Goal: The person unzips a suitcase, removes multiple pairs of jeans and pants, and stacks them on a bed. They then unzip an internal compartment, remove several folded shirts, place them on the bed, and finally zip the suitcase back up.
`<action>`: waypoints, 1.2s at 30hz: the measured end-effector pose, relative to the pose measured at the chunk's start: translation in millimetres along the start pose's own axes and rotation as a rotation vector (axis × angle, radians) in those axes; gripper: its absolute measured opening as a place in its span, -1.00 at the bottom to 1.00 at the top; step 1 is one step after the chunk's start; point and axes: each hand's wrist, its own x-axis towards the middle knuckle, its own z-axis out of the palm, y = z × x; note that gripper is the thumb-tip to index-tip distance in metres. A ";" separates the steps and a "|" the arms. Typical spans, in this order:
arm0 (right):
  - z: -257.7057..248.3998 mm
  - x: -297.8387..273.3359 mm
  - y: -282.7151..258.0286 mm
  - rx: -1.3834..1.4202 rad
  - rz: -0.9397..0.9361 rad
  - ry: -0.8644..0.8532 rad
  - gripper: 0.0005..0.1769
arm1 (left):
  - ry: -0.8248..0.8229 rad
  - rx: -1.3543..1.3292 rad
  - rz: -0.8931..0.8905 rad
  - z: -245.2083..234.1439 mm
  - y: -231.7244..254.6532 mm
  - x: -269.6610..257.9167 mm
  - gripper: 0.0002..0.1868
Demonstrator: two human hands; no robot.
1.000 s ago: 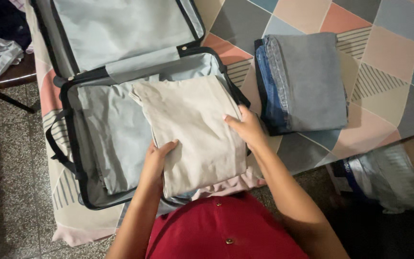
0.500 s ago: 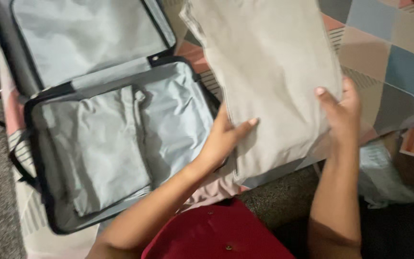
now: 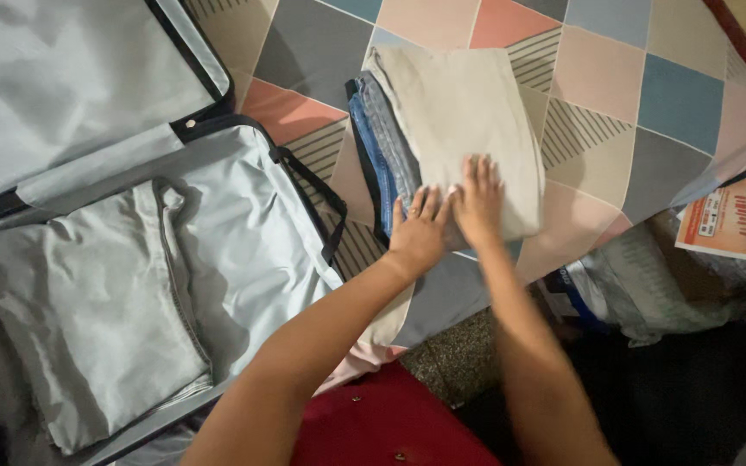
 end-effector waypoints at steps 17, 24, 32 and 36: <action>-31.5 -87.4 -221.7 0.700 -0.227 0.089 -0.44 | 0.327 0.026 -0.067 -24.4 -155.8 -165.7 -0.43; 91.6 -147.3 -348.4 1.291 0.052 -0.857 -0.44 | 0.662 -0.037 -0.700 -54.5 -278.7 -324.9 -0.33; 127.8 -183.0 -425.2 1.123 0.555 -1.284 -0.13 | 0.748 -0.201 -1.101 -40.6 -335.1 -440.2 -0.09; 117.2 -189.9 -461.3 1.122 0.615 -1.253 -0.08 | 0.753 -0.280 -1.124 -51.5 -331.6 -451.4 -0.13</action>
